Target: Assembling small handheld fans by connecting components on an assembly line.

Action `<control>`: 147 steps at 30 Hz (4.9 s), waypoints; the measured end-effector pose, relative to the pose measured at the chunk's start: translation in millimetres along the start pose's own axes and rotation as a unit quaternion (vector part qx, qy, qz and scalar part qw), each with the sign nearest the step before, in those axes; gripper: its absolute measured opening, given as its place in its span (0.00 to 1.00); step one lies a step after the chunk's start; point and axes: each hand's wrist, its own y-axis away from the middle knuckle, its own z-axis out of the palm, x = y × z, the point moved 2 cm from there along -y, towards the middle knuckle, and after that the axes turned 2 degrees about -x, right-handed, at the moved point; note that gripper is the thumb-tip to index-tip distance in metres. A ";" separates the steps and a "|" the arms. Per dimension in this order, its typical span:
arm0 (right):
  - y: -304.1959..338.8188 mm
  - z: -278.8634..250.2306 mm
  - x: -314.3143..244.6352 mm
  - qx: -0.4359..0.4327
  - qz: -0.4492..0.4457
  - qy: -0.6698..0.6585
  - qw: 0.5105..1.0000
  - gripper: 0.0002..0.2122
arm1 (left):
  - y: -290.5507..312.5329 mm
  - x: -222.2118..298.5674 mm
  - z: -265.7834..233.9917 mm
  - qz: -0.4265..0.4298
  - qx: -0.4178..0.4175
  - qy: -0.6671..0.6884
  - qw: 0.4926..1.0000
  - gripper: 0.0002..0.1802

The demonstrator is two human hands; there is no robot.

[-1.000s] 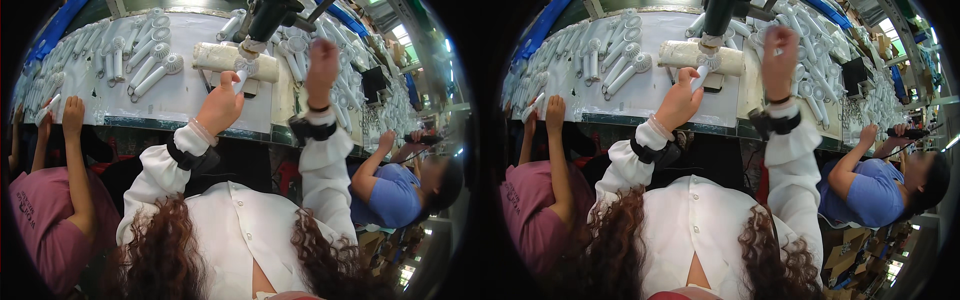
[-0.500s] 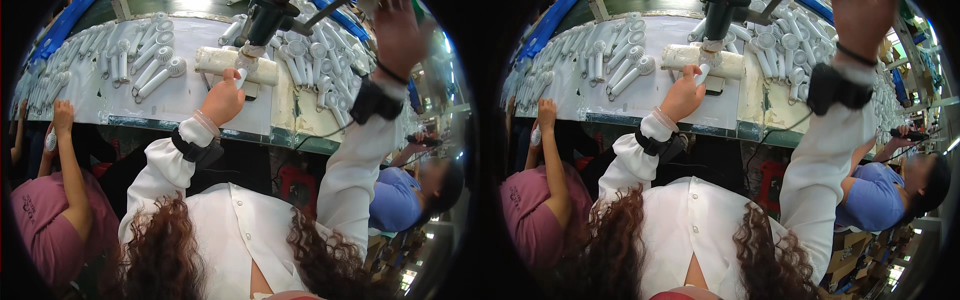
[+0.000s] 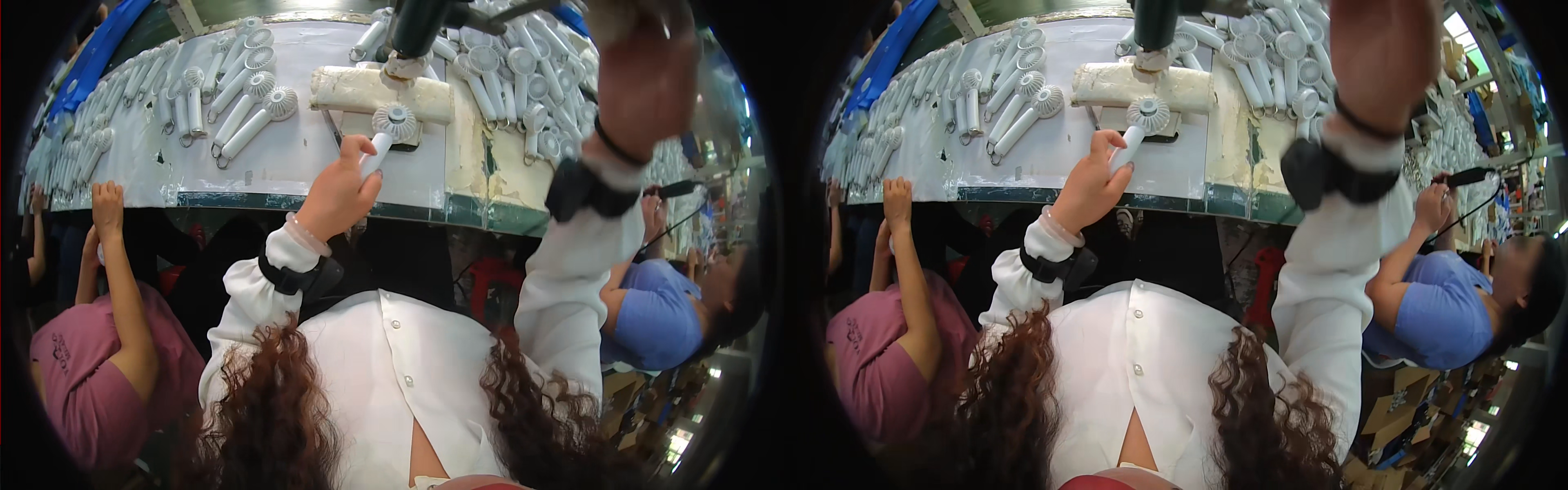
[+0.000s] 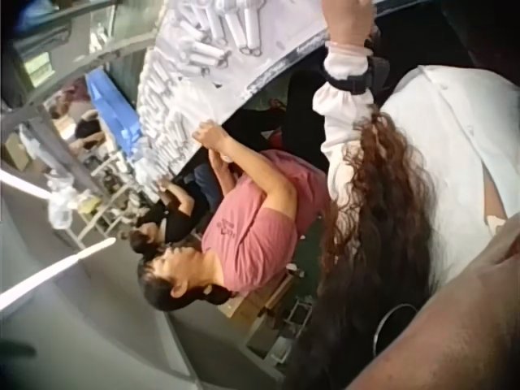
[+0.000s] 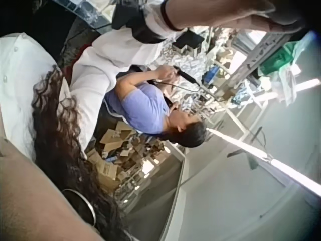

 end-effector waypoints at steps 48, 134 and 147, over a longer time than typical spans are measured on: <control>194.1 85.3 96.6 -0.173 0.154 0.379 0.896 0.16 | 17.3 6.0 -3.3 -0.200 -0.090 0.447 0.867 0.24; 202.7 112.6 93.1 0.001 0.263 0.283 0.922 0.06 | 18.8 -13.8 5.4 -0.123 -0.071 0.370 0.918 0.15; 208.6 108.1 93.9 0.093 0.509 -0.115 0.848 0.14 | 21.2 -5.5 1.6 -0.057 -0.082 0.296 0.950 0.15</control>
